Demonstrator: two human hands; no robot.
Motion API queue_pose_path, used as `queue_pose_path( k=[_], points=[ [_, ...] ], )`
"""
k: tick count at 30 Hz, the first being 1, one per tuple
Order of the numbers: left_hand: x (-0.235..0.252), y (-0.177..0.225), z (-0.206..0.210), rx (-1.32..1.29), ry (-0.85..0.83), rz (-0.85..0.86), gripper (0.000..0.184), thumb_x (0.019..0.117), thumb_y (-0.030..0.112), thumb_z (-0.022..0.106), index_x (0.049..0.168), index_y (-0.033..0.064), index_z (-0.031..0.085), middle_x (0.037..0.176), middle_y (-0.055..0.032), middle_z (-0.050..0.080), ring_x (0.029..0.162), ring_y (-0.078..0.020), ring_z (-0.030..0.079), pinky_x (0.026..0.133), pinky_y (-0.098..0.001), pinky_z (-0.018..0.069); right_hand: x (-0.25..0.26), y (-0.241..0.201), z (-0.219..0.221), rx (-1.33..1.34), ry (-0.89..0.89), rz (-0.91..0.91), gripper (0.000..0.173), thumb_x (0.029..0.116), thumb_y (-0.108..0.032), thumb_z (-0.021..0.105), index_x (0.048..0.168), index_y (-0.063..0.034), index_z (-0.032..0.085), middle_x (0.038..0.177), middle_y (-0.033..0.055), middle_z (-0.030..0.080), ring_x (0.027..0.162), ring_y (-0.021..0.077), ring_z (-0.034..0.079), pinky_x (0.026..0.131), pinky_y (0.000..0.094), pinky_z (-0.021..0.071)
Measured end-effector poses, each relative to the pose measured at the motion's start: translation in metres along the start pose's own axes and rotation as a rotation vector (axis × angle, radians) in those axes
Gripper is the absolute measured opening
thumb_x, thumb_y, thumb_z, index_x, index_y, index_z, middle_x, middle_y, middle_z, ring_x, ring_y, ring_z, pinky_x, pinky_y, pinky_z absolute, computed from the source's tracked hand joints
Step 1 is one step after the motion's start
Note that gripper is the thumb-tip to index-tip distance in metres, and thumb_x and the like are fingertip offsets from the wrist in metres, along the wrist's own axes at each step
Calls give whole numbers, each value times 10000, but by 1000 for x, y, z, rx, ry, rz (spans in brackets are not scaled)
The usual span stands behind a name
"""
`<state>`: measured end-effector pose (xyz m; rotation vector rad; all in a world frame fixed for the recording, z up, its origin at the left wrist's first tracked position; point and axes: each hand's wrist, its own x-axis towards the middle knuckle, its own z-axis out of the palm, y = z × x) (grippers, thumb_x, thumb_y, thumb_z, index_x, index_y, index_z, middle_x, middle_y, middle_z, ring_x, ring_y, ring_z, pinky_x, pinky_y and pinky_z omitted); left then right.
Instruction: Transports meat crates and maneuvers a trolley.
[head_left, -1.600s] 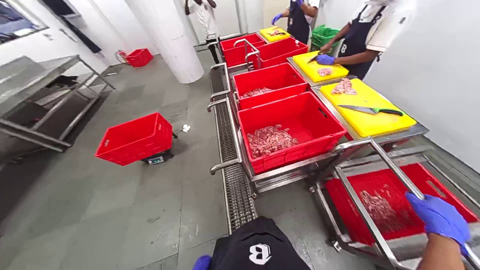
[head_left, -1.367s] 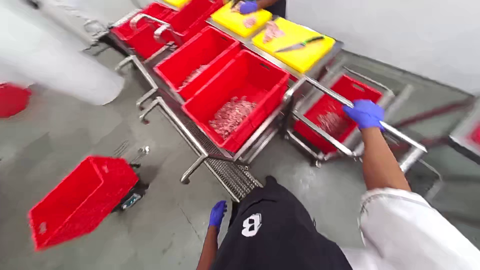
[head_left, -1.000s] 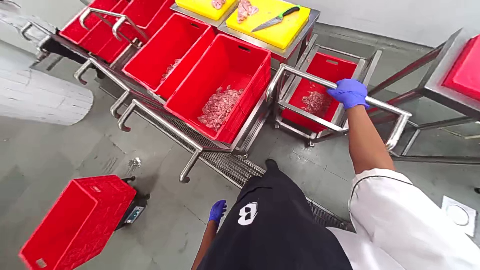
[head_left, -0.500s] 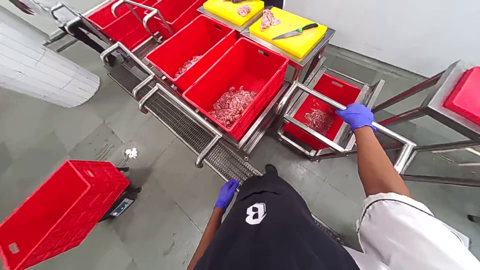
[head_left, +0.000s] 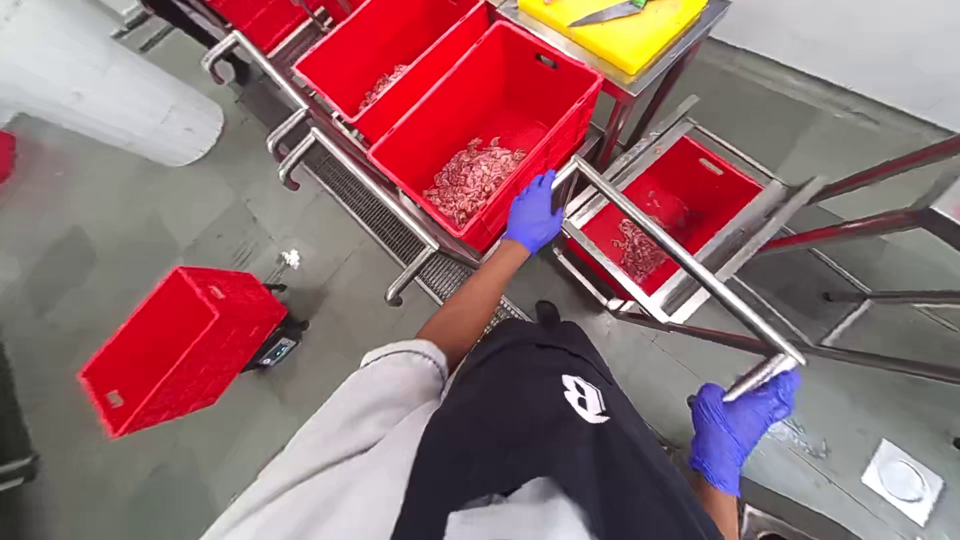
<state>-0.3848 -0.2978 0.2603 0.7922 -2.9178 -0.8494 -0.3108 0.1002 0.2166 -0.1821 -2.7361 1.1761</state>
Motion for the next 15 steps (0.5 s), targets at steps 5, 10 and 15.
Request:
queue_pose_path(
  k=[5,10,15],
  points=[
    [45,-2,-3,45,-184,-184,348,1018,346,570,1242,94,656,1124,-188,724,1096,-374,699,898,-627,554,-24,-8,-2,525,-144,215,1118,759,34,610,1623,-153,-75,1283,100,551,659,75,645,474,253,543],
    [0,-11,-3,39,-199,-193,386,1042,335,531,1337,103,623,1215,-188,708,1168,-370,679,955,-619,545,-51,-7,-19,575,-102,359,1141,741,176,532,1619,-159,-114,959,29,504,568,26,571,456,218,514],
    [-77,-31,-7,-5,-255,-183,443,1052,326,502,1424,90,552,1258,-208,686,1206,-375,660,989,-611,531,-100,19,-46,594,-21,360,767,943,-42,388,1613,-124,26,907,-11,532,474,9,490,389,188,438]
  ],
)
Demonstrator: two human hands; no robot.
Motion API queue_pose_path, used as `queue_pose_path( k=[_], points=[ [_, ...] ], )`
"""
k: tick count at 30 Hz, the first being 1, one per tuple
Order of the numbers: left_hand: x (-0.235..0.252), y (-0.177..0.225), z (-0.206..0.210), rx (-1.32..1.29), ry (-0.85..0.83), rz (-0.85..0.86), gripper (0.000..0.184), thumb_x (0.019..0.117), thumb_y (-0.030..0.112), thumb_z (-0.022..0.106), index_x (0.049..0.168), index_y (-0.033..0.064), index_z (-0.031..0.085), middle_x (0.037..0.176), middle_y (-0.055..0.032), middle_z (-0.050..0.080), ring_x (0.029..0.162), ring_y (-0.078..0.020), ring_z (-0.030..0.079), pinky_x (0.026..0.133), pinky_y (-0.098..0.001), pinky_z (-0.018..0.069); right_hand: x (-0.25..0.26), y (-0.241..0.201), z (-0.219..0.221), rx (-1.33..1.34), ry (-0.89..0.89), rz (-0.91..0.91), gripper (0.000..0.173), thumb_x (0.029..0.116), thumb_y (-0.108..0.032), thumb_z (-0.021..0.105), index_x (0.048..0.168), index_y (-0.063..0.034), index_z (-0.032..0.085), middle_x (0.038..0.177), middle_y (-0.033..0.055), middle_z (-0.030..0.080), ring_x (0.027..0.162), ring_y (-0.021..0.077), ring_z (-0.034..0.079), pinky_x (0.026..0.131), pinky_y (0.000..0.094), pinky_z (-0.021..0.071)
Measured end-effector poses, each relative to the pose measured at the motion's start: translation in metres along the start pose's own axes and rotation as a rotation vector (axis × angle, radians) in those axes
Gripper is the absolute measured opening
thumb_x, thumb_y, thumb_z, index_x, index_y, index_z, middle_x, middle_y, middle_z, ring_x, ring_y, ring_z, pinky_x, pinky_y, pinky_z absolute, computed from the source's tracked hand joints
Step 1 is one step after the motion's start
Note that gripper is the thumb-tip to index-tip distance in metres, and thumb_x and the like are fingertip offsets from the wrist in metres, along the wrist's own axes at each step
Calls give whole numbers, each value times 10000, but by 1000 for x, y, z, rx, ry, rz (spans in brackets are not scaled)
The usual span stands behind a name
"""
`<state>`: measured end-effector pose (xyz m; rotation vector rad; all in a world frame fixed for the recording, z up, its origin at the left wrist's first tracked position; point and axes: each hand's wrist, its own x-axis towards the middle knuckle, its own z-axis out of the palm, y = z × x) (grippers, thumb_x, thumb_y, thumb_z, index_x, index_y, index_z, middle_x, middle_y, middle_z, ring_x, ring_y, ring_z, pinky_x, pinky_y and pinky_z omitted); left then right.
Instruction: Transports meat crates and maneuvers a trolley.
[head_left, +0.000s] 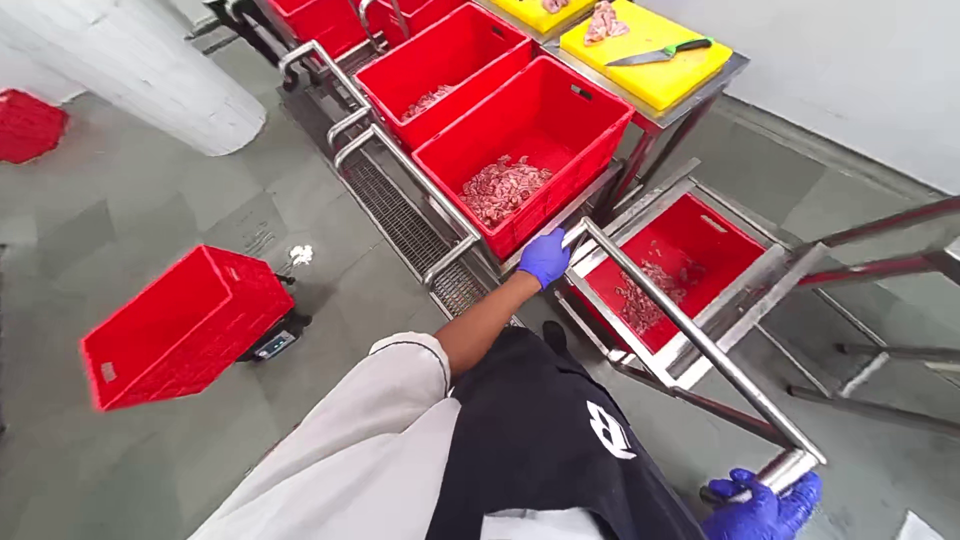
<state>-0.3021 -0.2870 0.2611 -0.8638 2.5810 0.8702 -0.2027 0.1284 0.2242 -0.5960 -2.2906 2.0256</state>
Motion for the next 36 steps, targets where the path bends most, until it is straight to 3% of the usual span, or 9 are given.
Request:
queue_pose_path(
  k=[3,6,9,16,22,25,30,36],
  points=[
    [-46,-35,10,-34,11,26,473,1049,333,511,1463,103,522,1238,-204,695,1182,-373,673,993,-600,533,-37,11,-10,-65,127,28,507,1068,-166,399,1544,-62,257,750,-60,462,473,7,461,409,194,433],
    [-87,-70,24,-109,32,111,506,1027,326,556,1478,99,525,1209,-207,707,1139,-373,688,990,-597,532,-80,25,-28,-126,229,69,344,1087,-275,451,1339,-44,482,633,-72,431,449,27,437,423,229,436],
    [-126,-102,30,-162,39,163,488,1016,284,581,1451,66,543,1179,-217,711,1116,-368,693,995,-591,525,-114,38,-48,-103,233,67,290,1093,-273,446,1242,-46,551,579,-78,423,421,38,428,406,233,425],
    [-216,-161,47,-136,71,131,470,1014,258,563,1439,57,547,1149,-232,711,1084,-381,695,959,-596,527,-199,64,-88,22,168,107,306,1107,-221,409,1291,-33,565,556,-64,443,392,40,423,370,210,400],
    [-310,-225,76,-187,79,53,399,1004,273,569,1331,50,617,1112,-203,707,1033,-339,691,924,-571,533,-269,93,-157,280,-192,341,455,1125,-314,238,1091,-101,639,524,-54,519,387,59,495,378,227,473],
    [-369,-251,92,-171,82,-28,379,1015,301,571,1283,43,638,1101,-196,701,1022,-330,684,926,-557,527,-299,103,-193,380,-313,492,408,1110,-258,266,1093,-102,643,507,-28,518,366,72,489,358,238,467],
    [-473,-281,129,-132,135,-135,372,1019,322,568,1237,34,662,1051,-200,698,958,-333,682,879,-569,527,-350,130,-255,328,-398,483,390,1113,-255,260,919,-141,578,481,-62,472,352,46,447,351,216,430],
    [-573,-302,162,-153,156,-178,359,1008,292,591,1259,44,656,1054,-195,703,959,-330,687,879,-563,537,-406,151,-314,203,-288,341,171,1106,-248,438,1072,-110,532,513,-59,450,358,51,433,335,215,417]
  ],
)
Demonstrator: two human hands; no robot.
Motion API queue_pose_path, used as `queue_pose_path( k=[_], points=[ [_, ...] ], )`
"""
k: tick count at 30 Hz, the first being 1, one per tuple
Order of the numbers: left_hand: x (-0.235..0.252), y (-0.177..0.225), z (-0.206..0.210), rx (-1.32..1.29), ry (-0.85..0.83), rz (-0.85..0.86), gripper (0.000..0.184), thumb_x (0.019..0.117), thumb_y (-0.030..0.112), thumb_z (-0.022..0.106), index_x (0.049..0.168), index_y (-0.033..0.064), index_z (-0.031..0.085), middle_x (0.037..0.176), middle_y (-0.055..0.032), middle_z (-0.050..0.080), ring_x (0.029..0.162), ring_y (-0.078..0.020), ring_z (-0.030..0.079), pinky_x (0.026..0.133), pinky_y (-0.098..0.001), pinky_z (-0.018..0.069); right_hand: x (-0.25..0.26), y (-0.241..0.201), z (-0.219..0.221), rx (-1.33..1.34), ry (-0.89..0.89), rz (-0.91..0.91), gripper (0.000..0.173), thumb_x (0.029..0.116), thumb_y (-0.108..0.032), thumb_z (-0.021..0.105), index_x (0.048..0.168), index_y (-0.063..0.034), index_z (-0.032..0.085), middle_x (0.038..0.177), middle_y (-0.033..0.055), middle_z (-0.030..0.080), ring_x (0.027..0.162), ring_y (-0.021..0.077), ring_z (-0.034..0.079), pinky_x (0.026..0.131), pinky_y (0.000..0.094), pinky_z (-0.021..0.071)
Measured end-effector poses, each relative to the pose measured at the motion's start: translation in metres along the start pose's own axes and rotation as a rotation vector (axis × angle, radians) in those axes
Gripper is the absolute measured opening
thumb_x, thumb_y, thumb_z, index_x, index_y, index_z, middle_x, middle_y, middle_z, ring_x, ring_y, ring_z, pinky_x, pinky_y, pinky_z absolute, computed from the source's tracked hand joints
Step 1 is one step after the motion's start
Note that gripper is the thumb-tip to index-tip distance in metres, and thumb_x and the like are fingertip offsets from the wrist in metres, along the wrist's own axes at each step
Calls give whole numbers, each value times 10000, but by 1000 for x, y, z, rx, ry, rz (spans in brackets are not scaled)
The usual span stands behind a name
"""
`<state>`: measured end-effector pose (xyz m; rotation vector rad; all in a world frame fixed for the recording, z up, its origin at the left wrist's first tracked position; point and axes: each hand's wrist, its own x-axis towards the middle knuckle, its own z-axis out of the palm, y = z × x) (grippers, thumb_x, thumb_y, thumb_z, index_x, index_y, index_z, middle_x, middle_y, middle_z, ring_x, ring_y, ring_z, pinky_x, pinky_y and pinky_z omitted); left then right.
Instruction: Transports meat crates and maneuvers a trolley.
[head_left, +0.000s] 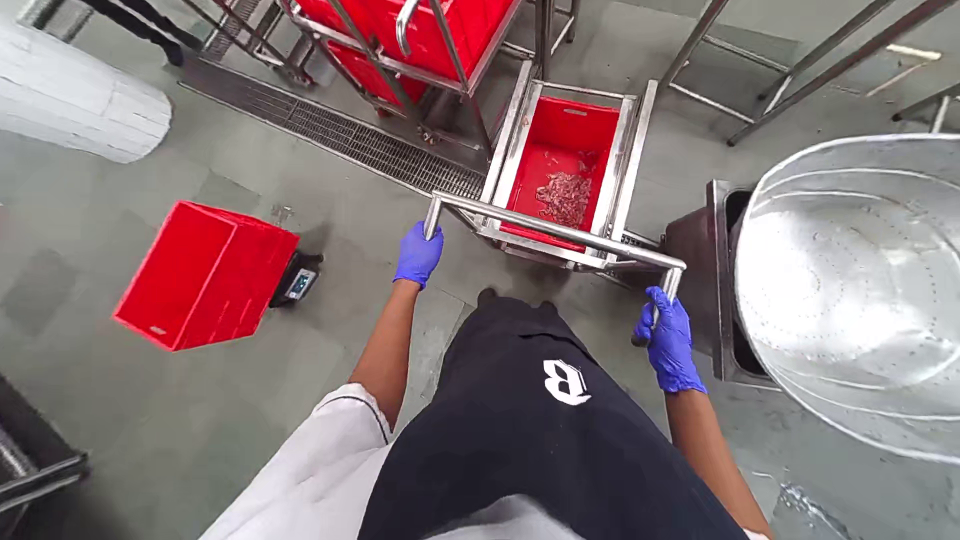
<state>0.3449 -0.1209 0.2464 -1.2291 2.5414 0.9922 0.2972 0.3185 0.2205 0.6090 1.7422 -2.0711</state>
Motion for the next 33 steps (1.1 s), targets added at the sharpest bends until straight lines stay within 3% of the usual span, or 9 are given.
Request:
queue_pose_path(
  k=[9,14,18,23,25,28,30,32,33],
  points=[
    [-124,-78,24,-257,-56,46,403,998,243,604,1352,51,595,1029,-161,694,815,-252,676,768,-469,571,-54,15,-48,-297,107,-156,282,1102,-313,437,1097,-128,649,530,-97,469,378,40,417,354,214,386],
    [-186,-145,11,-295,-7,44,444,1013,267,611,1393,43,561,1082,-185,701,881,-287,697,820,-495,574,-119,60,-48,-295,97,-248,326,1113,-307,395,1119,-112,656,538,-111,472,391,19,432,371,191,393],
    [-218,-211,-19,-290,52,51,436,1002,231,612,1387,30,579,1195,-209,692,1079,-318,684,974,-523,536,-181,95,-23,-335,51,-248,213,1080,-297,491,1040,-122,604,540,-102,441,392,26,420,377,201,398],
    [-257,-290,-49,-268,172,-17,391,982,239,615,1323,50,635,1176,-193,704,1092,-327,685,971,-549,535,-242,151,-1,-408,-53,-229,211,1055,-291,547,1072,-81,564,544,-61,403,392,67,405,385,256,413],
    [-272,-319,-60,-235,281,-74,377,985,276,603,1299,76,660,1141,-179,720,1077,-330,692,957,-573,532,-272,173,10,-384,-161,-220,218,1064,-229,523,1190,-52,541,579,-49,416,412,69,418,399,250,422],
    [-283,-372,-90,-139,424,-221,363,998,288,569,1326,165,664,1176,-160,731,1129,-363,691,951,-635,530,-310,207,28,-309,-561,-130,232,1025,-75,452,1254,-49,424,661,-20,564,519,100,594,522,284,572],
    [-273,-404,-111,-118,531,-291,363,973,234,625,1323,143,651,1265,-193,688,1186,-410,654,953,-670,519,-328,218,38,-362,-860,25,319,1040,-116,481,1334,-51,375,895,79,700,793,195,724,771,380,635],
    [-272,-428,-129,-109,647,-361,595,918,234,719,1465,92,537,1465,-257,533,1341,-482,513,1024,-708,455,-338,222,46,-679,-1155,27,544,1047,-294,530,1488,-16,375,1267,105,659,1123,178,675,970,369,580],
    [-277,-431,-135,-112,682,-381,720,904,260,742,1536,74,451,1552,-274,431,1407,-501,428,1057,-714,416,-337,221,52,-839,-1299,-24,548,1026,-361,550,1454,-27,473,1324,90,643,1179,148,640,1007,351,545]
  ],
)
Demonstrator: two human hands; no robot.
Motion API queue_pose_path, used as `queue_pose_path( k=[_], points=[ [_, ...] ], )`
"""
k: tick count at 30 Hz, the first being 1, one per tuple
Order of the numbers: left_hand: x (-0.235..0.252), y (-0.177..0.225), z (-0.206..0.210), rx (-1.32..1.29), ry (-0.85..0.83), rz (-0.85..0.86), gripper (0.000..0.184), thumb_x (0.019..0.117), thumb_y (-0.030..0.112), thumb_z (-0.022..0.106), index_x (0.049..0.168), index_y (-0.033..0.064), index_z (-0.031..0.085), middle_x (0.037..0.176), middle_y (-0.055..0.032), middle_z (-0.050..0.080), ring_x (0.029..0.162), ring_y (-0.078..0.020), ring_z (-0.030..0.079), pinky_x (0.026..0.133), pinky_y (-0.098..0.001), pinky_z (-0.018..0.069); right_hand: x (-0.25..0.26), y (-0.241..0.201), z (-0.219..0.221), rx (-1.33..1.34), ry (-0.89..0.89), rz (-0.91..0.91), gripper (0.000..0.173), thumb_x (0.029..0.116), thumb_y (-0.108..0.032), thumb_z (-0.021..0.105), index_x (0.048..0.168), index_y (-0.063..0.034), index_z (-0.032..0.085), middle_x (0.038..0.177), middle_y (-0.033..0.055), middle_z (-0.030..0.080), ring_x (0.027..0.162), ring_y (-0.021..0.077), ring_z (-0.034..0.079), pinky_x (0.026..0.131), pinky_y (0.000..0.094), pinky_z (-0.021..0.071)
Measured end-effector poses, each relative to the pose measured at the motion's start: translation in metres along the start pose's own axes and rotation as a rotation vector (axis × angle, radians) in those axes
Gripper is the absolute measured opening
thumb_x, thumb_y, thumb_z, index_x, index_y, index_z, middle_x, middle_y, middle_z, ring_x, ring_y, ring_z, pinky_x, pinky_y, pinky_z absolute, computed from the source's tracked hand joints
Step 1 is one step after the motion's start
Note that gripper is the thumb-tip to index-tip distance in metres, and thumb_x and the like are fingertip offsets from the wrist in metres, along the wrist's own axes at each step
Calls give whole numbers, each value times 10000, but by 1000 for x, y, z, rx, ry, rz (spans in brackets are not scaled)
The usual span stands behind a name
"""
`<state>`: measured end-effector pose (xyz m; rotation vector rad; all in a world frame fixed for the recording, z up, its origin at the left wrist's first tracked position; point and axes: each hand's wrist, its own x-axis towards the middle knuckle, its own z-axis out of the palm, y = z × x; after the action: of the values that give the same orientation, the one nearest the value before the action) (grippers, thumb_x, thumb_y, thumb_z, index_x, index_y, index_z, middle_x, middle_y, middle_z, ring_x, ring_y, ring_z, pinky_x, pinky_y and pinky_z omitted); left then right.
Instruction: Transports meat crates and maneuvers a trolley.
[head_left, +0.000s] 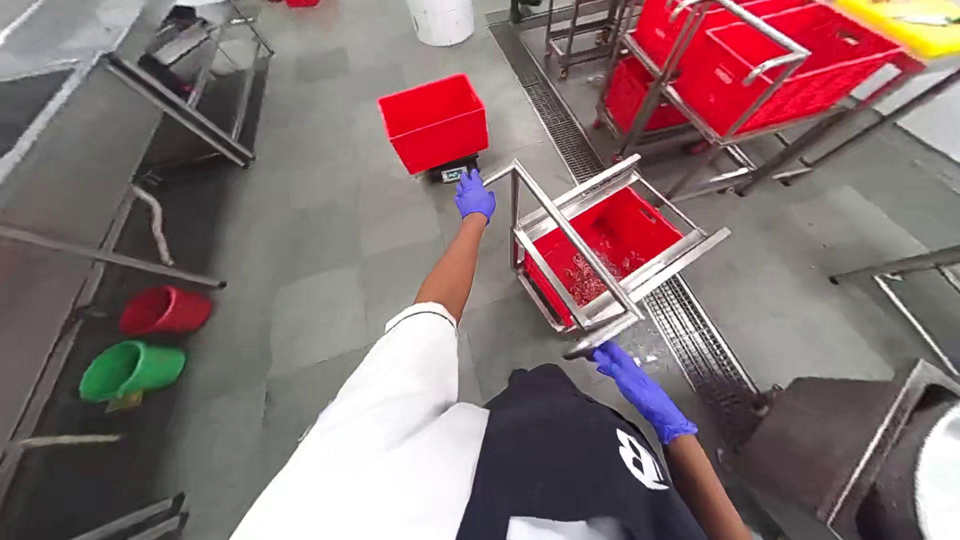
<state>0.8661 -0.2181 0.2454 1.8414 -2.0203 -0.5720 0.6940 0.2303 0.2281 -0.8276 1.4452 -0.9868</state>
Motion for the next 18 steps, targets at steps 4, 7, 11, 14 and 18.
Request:
queue_pose_path(
  k=[4,7,11,14,18],
  points=[
    [-75,0,-30,-173,-135,147,697,980,369,662,1549,50,415,1531,-268,457,1394,-430,484,1115,-606,445,3,27,-24,-106,-96,11,485,1018,-397,558,1383,-80,579,1264,82,679,1118,165,666,967,356,550],
    [-153,6,-34,-295,-450,236,752,986,463,645,1562,46,400,1535,-239,479,1396,-358,509,1157,-533,432,-23,73,-38,-17,330,87,457,1042,-349,510,1380,-49,573,1182,135,694,1025,222,693,863,402,586],
    [-172,11,-25,54,-294,97,960,903,636,653,1619,95,312,1473,-260,534,1330,-424,547,1122,-643,387,-49,116,-53,245,605,259,432,1093,-313,451,1416,-34,517,1182,189,669,987,261,672,796,427,553],
    [-123,-6,-30,202,-96,-67,942,912,570,665,1640,131,259,1297,-245,664,1233,-441,615,1099,-664,395,-33,125,-65,415,600,235,446,1111,-329,364,1422,-41,502,1172,173,664,966,241,668,786,402,550],
    [-88,-38,-50,234,-22,-174,709,922,303,659,1560,127,406,1224,-254,695,1165,-474,650,1012,-692,459,22,91,-91,310,430,149,441,1108,-331,393,1415,-51,539,1164,162,688,962,236,691,812,390,577]
  ],
)
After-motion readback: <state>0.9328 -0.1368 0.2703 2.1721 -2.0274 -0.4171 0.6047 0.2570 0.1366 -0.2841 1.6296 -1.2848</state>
